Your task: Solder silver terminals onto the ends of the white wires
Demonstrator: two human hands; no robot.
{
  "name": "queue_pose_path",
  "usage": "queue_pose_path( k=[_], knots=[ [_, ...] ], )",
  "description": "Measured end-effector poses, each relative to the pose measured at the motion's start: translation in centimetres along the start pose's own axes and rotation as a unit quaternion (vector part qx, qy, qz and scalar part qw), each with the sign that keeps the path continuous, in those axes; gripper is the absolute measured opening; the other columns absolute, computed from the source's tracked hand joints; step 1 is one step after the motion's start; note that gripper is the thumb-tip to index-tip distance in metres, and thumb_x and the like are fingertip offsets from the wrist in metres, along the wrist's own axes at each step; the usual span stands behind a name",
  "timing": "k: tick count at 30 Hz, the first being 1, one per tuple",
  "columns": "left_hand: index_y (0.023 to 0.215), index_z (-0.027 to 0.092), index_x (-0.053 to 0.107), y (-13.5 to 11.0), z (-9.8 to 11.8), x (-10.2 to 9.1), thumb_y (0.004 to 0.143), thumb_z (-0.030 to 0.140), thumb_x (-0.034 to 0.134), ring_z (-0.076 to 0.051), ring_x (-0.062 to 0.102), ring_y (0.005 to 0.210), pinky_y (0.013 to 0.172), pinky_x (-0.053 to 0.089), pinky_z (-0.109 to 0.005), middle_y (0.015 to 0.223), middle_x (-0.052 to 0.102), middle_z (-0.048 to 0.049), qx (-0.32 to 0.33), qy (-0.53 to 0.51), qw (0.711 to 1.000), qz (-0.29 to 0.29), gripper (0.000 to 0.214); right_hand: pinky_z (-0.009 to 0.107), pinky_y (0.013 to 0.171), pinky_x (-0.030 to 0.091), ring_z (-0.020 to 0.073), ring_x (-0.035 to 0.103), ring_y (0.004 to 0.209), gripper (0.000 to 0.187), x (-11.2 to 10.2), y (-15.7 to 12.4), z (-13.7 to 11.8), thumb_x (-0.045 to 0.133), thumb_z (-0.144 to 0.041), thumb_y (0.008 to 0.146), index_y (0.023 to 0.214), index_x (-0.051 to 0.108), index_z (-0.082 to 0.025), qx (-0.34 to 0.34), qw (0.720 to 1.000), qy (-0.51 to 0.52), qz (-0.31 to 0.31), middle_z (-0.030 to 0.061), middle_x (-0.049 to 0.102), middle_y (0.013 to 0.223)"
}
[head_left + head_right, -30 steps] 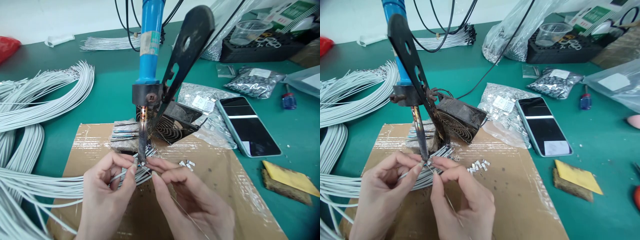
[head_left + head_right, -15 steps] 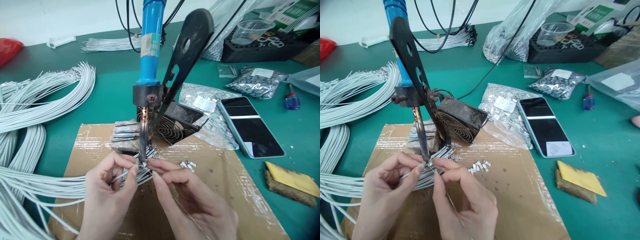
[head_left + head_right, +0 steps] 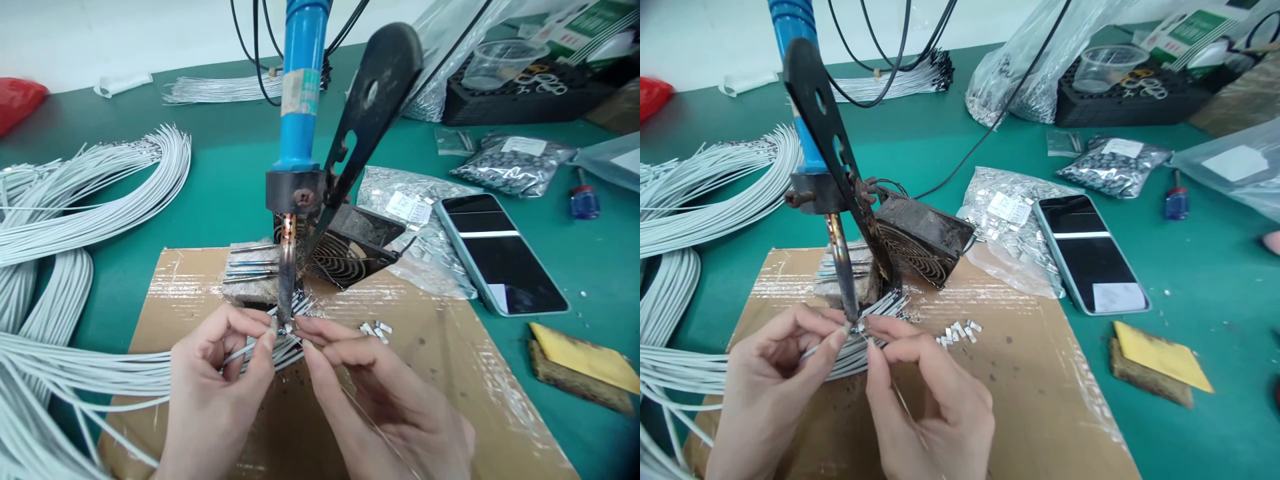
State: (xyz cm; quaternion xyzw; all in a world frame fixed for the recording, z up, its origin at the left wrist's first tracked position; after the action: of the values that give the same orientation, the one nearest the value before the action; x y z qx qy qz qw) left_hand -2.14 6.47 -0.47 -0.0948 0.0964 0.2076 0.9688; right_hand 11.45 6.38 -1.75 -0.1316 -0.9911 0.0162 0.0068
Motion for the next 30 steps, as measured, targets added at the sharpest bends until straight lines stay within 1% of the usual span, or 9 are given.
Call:
queue_pose_path(
  k=[3, 8, 12, 16, 20, 21, 25, 30],
  knots=[
    [0.066, 0.021, 0.069, 0.0, -0.2, -0.2, 0.075, 0.015, 0.077, -0.012, 0.067, 0.065, 0.04, 0.032, -0.015, 0.083, 0.077, -0.0017, -0.001, -0.005, 1.0, 0.02, 0.014, 0.025, 0.078, 0.064, 0.0219, 0.082, 0.088, 0.018, 0.0, 0.0, 0.0, 0.082, -0.028, 0.083, 0.069, 0.071, -0.026, -0.008, 1.0, -0.011, -0.007, 0.0042, 0.085, 0.096],
    [0.071, 0.021, 0.071, 0.5, -0.6, -0.5, 0.079, 0.011, 0.076, -0.01, 0.068, 0.058, 0.046, 0.047, -0.015, 0.085, 0.079, -0.0015, 0.025, 0.018, 0.998, -0.052, 0.014, 0.022, 0.081, 0.062, 0.0193, 0.081, 0.09, 0.017, -0.1, 0.0, 0.3, 0.08, -0.025, 0.084, 0.071, 0.07, -0.028, -0.015, 0.999, -0.02, -0.021, -0.0005, 0.085, 0.098],
    [0.071, 0.021, 0.071, 0.7, -0.6, -0.7, 0.08, 0.009, 0.075, -0.01, 0.07, 0.06, 0.05, 0.051, -0.014, 0.085, 0.079, -0.0006, 0.029, 0.005, 0.998, -0.061, 0.016, 0.024, 0.08, 0.062, 0.0214, 0.081, 0.092, 0.016, -0.2, 0.1, 0.4, 0.081, -0.026, 0.084, 0.071, 0.071, -0.028, -0.013, 0.999, -0.019, -0.024, 0.0008, 0.084, 0.098],
    [0.07, 0.021, 0.071, 0.5, -0.3, -0.4, 0.077, 0.008, 0.076, -0.01, 0.068, 0.058, 0.048, 0.049, -0.014, 0.083, 0.079, -0.0003, 0.03, 0.003, 0.998, -0.052, 0.016, 0.025, 0.081, 0.062, 0.0213, 0.081, 0.089, 0.016, -0.2, 0.1, 0.3, 0.082, -0.026, 0.083, 0.071, 0.071, -0.027, -0.022, 0.999, -0.023, -0.021, 0.002, 0.084, 0.098],
    [0.068, 0.022, 0.07, 0.2, -0.2, -0.2, 0.077, 0.012, 0.075, -0.007, 0.06, 0.053, 0.045, 0.041, -0.014, 0.083, 0.078, 0.0013, 0.021, 0.002, 1.0, -0.001, 0.015, 0.023, 0.082, 0.061, 0.019, 0.081, 0.089, 0.016, -0.1, 0.0, 0.3, 0.081, -0.022, 0.084, 0.072, 0.071, -0.027, -0.037, 0.999, -0.019, -0.013, 0.0002, 0.085, 0.098],
    [0.068, 0.022, 0.07, 0.2, -0.3, -0.2, 0.078, 0.013, 0.075, -0.006, 0.058, 0.051, 0.043, 0.04, -0.014, 0.083, 0.078, 0.0015, 0.022, 0.006, 1.0, 0.001, 0.014, 0.023, 0.082, 0.061, 0.0188, 0.081, 0.088, 0.015, -0.1, 0.0, 0.4, 0.081, -0.022, 0.084, 0.072, 0.071, -0.027, -0.041, 0.999, -0.018, -0.013, -0.0003, 0.085, 0.098],
    [0.071, 0.022, 0.071, 0.4, -0.9, -0.6, 0.083, 0.015, 0.074, -0.005, 0.05, 0.045, 0.04, 0.036, -0.016, 0.086, 0.078, 0.0009, 0.037, 0.032, 0.998, -0.048, 0.014, 0.025, 0.081, 0.062, 0.0202, 0.081, 0.087, 0.016, -0.1, 0.0, 0.5, 0.08, -0.021, 0.084, 0.072, 0.071, -0.027, -0.046, 0.999, -0.023, -0.011, 0.0005, 0.085, 0.099],
    [0.074, 0.022, 0.07, 0.7, -1.4, -0.8, 0.086, 0.016, 0.072, -0.006, 0.056, 0.051, 0.042, 0.039, -0.015, 0.086, 0.077, 0.0007, 0.031, 0.029, 0.997, -0.058, 0.014, 0.024, 0.081, 0.062, 0.0206, 0.081, 0.089, 0.016, -0.1, 0.0, 0.8, 0.08, -0.022, 0.084, 0.072, 0.071, -0.028, -0.033, 0.999, -0.025, -0.018, -0.0006, 0.085, 0.099]
  ],
)
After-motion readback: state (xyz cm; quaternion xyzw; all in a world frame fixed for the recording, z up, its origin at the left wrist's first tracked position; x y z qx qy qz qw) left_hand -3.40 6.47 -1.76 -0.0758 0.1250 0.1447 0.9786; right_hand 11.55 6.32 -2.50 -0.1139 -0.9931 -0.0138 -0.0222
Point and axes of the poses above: each hand's wrist, its own y-axis towards the middle knuckle, its own x-axis out of the palm, z = x × y, the point moved 2 cm from there along y, towards the middle knuckle
